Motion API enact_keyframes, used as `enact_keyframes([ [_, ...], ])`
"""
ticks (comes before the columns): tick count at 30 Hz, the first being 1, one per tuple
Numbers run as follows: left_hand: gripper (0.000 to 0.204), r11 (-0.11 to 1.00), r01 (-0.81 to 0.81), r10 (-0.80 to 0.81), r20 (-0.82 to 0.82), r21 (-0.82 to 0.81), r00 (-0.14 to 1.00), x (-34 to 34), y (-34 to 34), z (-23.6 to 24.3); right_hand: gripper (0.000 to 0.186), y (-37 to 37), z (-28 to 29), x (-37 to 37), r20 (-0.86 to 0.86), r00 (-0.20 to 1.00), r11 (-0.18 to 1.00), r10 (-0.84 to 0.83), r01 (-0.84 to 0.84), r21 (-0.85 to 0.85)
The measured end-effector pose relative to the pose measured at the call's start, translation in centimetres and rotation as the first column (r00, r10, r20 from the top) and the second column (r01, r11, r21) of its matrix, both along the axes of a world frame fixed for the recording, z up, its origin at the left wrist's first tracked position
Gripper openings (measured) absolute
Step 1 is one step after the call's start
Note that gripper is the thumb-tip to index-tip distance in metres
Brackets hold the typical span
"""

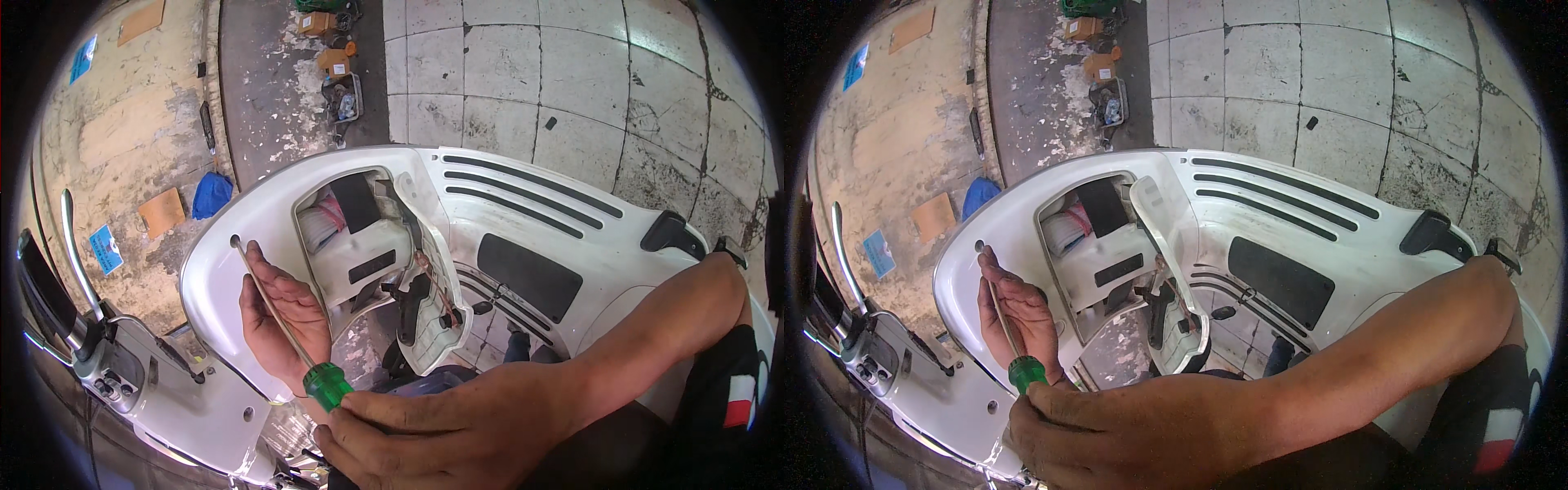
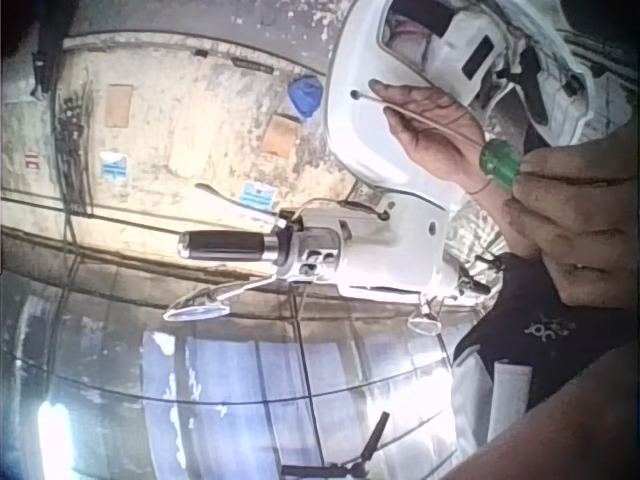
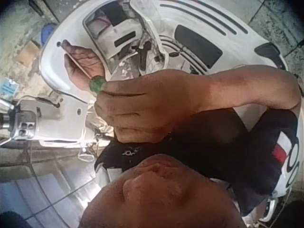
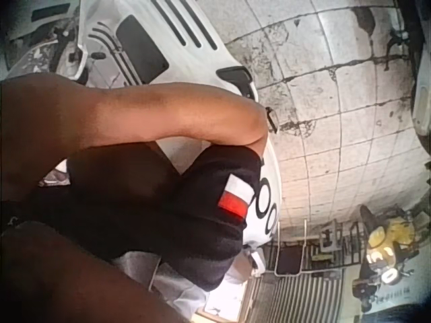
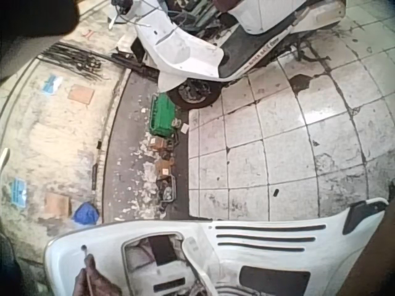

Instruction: The person removes screws from the inner and front panels of a white scooter using a screwdriver and places them into a small metal tray on the floor.

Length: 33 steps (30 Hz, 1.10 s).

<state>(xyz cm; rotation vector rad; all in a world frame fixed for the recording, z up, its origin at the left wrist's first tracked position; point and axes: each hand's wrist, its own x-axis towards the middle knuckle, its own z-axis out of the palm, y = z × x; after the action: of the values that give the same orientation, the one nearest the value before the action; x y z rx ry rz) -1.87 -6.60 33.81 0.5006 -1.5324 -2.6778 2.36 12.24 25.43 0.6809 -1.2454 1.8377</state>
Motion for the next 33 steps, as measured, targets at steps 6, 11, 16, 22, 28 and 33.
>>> enact_keyframes([
  [6,0.042,0.999,0.027,-0.028,0.012,0.035,1.000,0.1,0.1,0.1,0.020,0.4,0.1,0.0,-0.043,0.999,0.999,0.004,-0.002,0.046],
  [11,0.041,0.999,0.036,-0.037,0.023,0.035,0.999,0.2,0.1,0.1,0.021,0.1,0.1,0.2,-0.033,0.999,0.999,-0.006,0.007,0.032],
  [16,0.041,0.999,0.029,-0.030,0.017,0.042,0.999,0.5,0.2,-0.1,0.023,1.1,0.1,0.3,-0.073,0.994,0.994,0.081,-0.076,0.079],
  [22,0.047,0.986,0.012,-0.015,0.012,0.168,1.000,0.0,-0.3,-0.6,0.025,0.1,0.3,0.3,-0.080,0.992,0.995,-0.094,0.096,0.021],
  [28,0.051,0.880,-0.134,0.195,-0.090,0.455,0.977,-2.1,0.2,-1.2,0.021,0.5,0.7,0.9,-0.090,0.995,0.996,-0.041,0.034,-0.079],
  [33,0.040,0.812,-0.204,0.291,-0.077,0.548,0.954,-3.6,-3.1,-0.8,0.017,1.5,0.7,1.1,-0.097,0.994,0.993,0.054,-0.064,-0.101],
])
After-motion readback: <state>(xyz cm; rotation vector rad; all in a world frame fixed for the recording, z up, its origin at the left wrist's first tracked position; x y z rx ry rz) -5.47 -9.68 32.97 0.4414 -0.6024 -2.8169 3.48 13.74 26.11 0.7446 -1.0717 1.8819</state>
